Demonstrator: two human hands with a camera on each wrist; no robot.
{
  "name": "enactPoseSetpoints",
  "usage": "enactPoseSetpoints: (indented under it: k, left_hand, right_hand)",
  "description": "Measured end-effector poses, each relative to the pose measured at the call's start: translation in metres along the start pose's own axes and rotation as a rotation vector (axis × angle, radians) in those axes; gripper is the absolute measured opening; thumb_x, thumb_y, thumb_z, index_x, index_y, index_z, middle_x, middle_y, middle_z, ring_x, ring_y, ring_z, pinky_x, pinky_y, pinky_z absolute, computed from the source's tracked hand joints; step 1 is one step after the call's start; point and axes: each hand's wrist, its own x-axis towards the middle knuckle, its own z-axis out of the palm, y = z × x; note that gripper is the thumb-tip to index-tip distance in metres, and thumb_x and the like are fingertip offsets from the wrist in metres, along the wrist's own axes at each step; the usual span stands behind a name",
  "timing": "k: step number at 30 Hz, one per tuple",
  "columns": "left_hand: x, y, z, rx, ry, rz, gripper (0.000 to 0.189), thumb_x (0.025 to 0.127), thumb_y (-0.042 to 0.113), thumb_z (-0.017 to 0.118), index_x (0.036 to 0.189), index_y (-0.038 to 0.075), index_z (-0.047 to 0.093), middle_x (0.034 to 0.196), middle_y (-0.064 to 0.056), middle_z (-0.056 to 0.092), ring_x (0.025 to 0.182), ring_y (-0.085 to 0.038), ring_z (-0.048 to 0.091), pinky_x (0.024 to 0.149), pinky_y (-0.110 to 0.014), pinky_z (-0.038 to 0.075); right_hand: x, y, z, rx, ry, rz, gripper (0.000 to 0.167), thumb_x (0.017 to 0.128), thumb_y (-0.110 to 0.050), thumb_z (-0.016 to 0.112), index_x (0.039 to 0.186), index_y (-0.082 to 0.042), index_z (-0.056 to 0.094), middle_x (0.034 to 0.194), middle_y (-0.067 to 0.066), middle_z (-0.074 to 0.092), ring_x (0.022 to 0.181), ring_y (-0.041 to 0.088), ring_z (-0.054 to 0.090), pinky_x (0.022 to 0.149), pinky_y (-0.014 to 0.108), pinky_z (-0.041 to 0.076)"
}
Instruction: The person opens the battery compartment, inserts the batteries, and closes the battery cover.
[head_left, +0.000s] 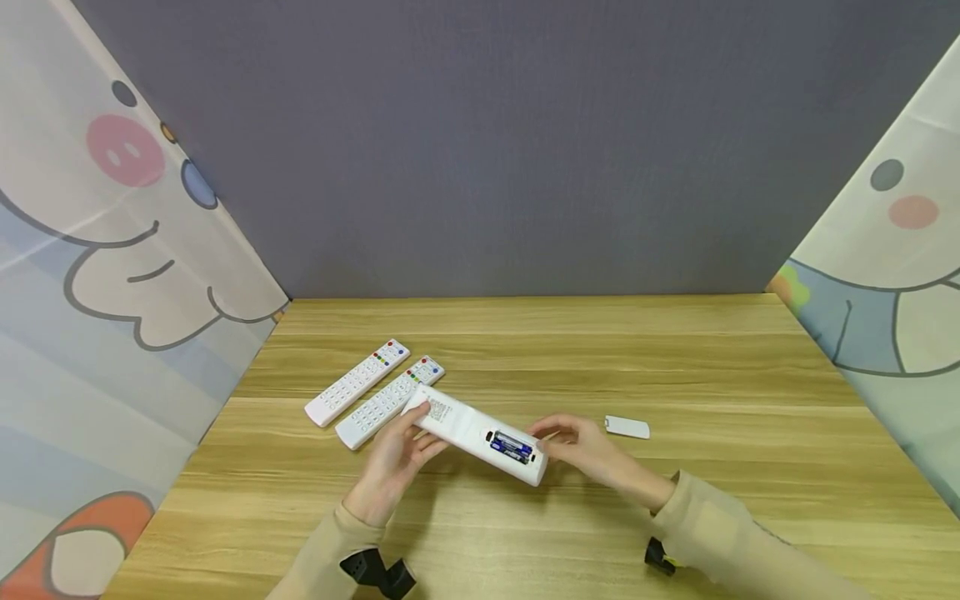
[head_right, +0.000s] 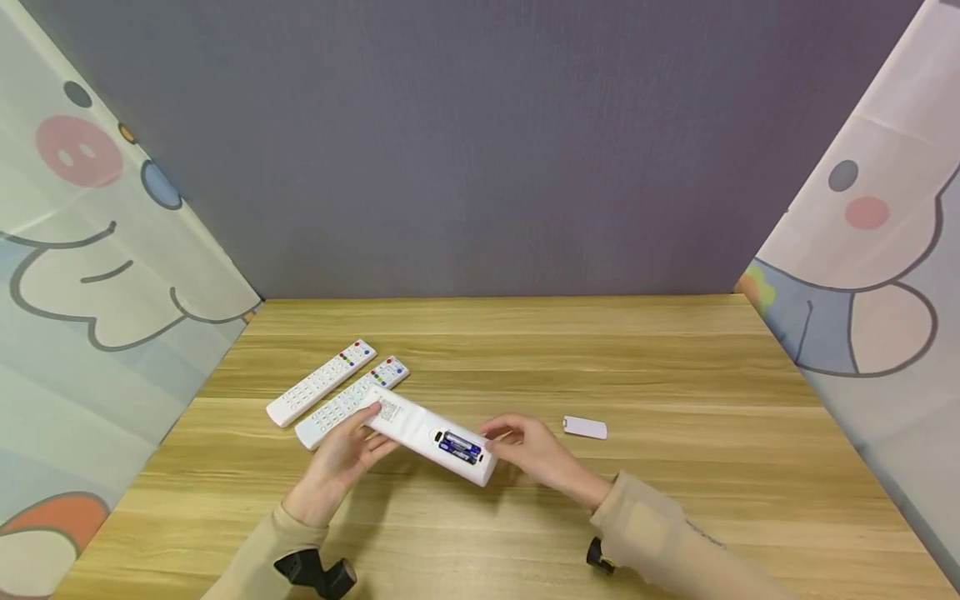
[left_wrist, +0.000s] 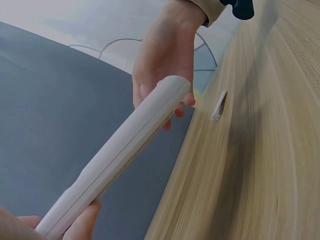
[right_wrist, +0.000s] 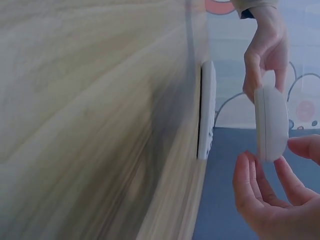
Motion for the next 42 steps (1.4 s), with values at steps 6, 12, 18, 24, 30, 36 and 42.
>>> enactPoseSetpoints:
  k: [6,12,18,24,30,36,42]
  left_hand:
    - [0.000,0.000,0.000,-0.010,0.002,0.003,0.015,0.090,0.008,0.045,0.104,0.003,0.048,0.088,-0.006,0.059,0.079,-0.023,0.061,0.081,-0.040,0.050]
    - [-0.001,0.000,-0.001,0.003,0.008,0.005,0.015,0.090,0.008,0.045,0.103,0.002,0.048,0.087,-0.006,0.059,0.077,-0.022,0.061,0.079,-0.039,0.051]
    - [-0.001,0.001,-0.003,-0.001,-0.005,0.011,0.012,0.090,0.009,0.047,0.099,0.004,0.051,0.087,-0.006,0.060,0.077,-0.023,0.061,0.078,-0.039,0.051]
    - [-0.001,0.001,-0.005,-0.012,-0.009,0.005,0.010,0.090,0.007,0.046,0.097,0.006,0.053,0.087,-0.007,0.061,0.077,-0.023,0.061,0.078,-0.039,0.051]
    - [0.000,0.001,-0.006,0.016,0.001,0.007,0.014,0.090,0.009,0.047,0.102,0.004,0.050,0.088,-0.006,0.060,0.078,-0.023,0.060,0.079,-0.038,0.051]
    - [0.001,0.002,-0.007,0.017,0.010,0.000,0.013,0.089,0.008,0.047,0.101,0.004,0.050,0.087,-0.006,0.060,0.077,-0.023,0.060,0.078,-0.038,0.051]
    - [0.000,0.003,-0.007,0.018,0.005,0.001,0.010,0.089,0.009,0.048,0.098,0.006,0.052,0.086,-0.005,0.060,0.077,-0.022,0.060,0.077,-0.037,0.052]
  right_hand:
    - [-0.002,0.006,-0.012,-0.131,0.030,-0.085,0.026,0.082,-0.009,0.057,0.105,0.004,0.058,0.099,0.014,0.061,0.084,0.024,0.058,0.071,0.023,0.049]
    - [-0.005,0.014,-0.025,-0.194,0.078,-0.096,0.022,0.082,-0.004,0.056,0.103,0.004,0.058,0.097,0.015,0.062,0.083,0.024,0.059,0.071,0.021,0.050]
    - [-0.007,0.022,-0.041,-0.224,0.103,-0.110,0.023,0.082,-0.002,0.057,0.102,0.008,0.057,0.096,0.019,0.061,0.080,0.024,0.059,0.068,0.021,0.051]
    - [-0.010,0.031,-0.052,-0.289,0.152,-0.095,0.020,0.083,-0.001,0.058,0.102,0.006,0.059,0.097,0.018,0.061,0.082,0.023,0.058,0.067,0.025,0.051]
    - [-0.012,0.039,-0.059,-0.431,0.194,-0.134,0.021,0.080,0.003,0.059,0.100,0.004,0.060,0.093,0.015,0.062,0.079,0.023,0.058,0.065,0.028,0.051]
    - [-0.014,0.047,-0.066,-0.548,0.188,-0.122,0.024,0.080,-0.002,0.062,0.102,0.003,0.059,0.096,0.014,0.061,0.085,0.027,0.057,0.071,0.040,0.050]
    - [-0.014,0.053,-0.071,-0.602,0.172,-0.141,0.028,0.074,-0.001,0.067,0.101,0.005,0.059,0.094,0.016,0.059,0.081,0.028,0.058,0.065,0.036,0.052]
